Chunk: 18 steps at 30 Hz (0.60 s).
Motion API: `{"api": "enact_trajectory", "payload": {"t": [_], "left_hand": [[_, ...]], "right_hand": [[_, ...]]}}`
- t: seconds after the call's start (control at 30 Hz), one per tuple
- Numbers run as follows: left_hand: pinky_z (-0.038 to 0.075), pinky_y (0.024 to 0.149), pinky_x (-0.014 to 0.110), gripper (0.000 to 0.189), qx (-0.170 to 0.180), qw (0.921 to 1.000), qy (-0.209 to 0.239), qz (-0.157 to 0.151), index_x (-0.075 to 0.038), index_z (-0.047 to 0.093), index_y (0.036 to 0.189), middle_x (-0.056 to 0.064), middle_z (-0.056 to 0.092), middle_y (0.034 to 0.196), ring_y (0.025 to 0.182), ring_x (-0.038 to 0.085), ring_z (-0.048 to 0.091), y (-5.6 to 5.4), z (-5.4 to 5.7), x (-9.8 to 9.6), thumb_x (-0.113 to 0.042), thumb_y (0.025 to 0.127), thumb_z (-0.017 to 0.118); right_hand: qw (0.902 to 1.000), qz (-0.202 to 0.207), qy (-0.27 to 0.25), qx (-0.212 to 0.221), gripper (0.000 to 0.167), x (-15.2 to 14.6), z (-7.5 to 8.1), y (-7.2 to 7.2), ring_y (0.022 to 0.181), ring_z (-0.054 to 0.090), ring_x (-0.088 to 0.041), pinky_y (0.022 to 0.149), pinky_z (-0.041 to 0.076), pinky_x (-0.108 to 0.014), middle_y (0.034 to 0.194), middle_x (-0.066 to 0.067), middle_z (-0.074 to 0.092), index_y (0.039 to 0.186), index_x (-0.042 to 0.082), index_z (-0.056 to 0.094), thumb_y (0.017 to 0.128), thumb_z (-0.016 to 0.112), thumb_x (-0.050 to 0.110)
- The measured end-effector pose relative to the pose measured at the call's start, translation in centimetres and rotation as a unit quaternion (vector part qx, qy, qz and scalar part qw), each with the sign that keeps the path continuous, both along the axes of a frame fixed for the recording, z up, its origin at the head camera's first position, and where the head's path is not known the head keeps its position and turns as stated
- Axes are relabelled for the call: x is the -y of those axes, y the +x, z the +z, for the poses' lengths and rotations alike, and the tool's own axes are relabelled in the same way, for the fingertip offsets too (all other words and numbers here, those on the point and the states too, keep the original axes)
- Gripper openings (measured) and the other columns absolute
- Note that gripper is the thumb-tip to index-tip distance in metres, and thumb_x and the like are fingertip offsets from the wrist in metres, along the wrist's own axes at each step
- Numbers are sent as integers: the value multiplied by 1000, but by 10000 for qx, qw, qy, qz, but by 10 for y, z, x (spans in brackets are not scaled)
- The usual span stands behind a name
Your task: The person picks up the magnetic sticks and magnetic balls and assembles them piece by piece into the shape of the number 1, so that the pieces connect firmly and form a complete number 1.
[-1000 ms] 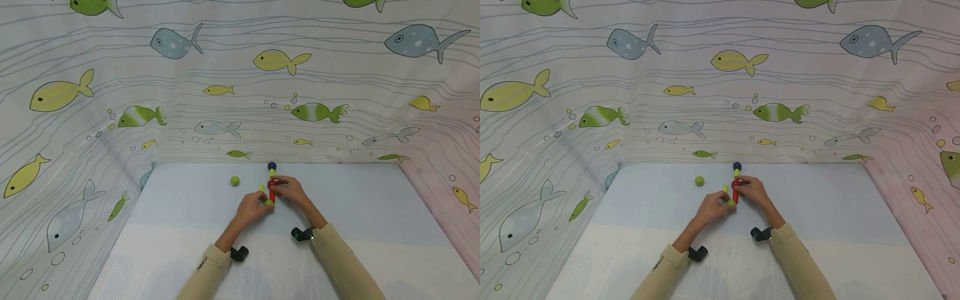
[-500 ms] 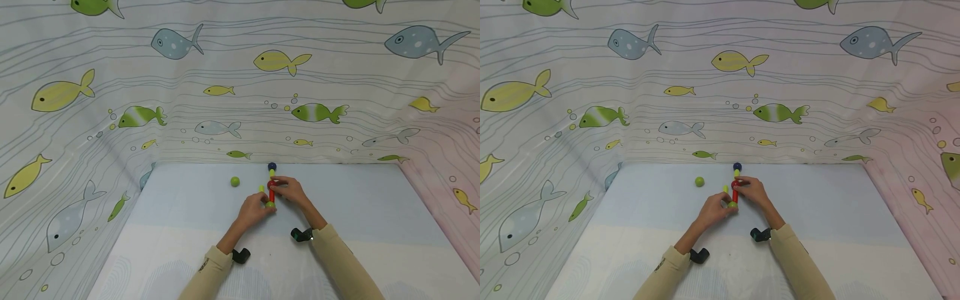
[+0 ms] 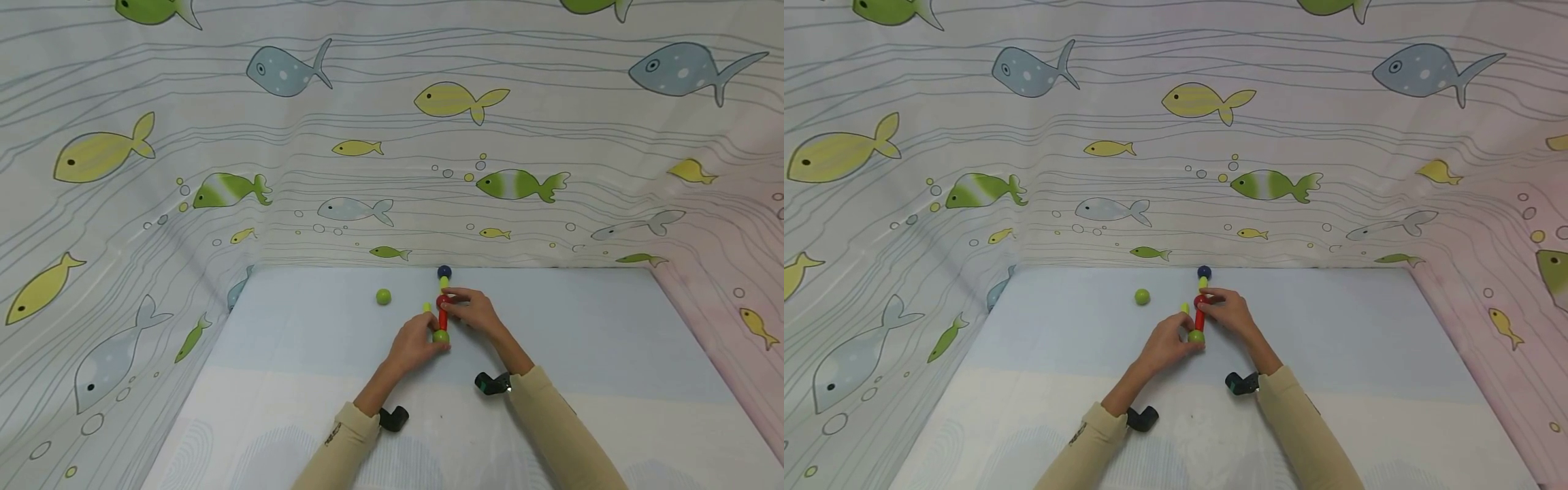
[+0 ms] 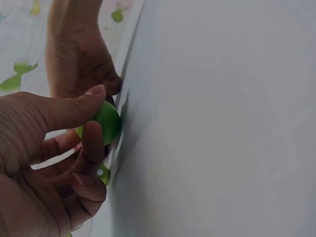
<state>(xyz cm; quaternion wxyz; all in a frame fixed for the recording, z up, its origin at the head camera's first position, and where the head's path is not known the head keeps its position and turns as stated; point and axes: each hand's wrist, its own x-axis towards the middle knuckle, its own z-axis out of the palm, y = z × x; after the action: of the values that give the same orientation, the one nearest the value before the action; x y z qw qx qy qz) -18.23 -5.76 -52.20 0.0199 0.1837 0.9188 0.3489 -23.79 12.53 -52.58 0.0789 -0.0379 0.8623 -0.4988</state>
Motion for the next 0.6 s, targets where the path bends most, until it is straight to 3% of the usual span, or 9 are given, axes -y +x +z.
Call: {"api": "enact_trajectory", "payload": {"t": [0.37, 0.6], "left_hand": [[46, 74, 26, 37, 90, 9999, -60, 52, -10, 59, 103, -1, 59, 94, 83, 11, 52, 2, 4, 1, -23, 79, 85], [47, 73, 27, 37, 291, 9995, -27, 146, -10, 60, 105, -2, 62, 94, 81, 11, 54, 2, 4, 1, -24, 80, 84]], "right_hand": [[10000, 17, 37, -7, 41, 0, -1, -1, 101, 61, -29, 68, 54, -31, 122, -16, 65, 130, 15, 66, 92, 71, 27], [10000, 31, 12, 13, 40, -1, 0, -1, 92, 62, -26, 66, 53, -30, 120, -16, 65, 130, 15, 66, 92, 72, 26]]}}
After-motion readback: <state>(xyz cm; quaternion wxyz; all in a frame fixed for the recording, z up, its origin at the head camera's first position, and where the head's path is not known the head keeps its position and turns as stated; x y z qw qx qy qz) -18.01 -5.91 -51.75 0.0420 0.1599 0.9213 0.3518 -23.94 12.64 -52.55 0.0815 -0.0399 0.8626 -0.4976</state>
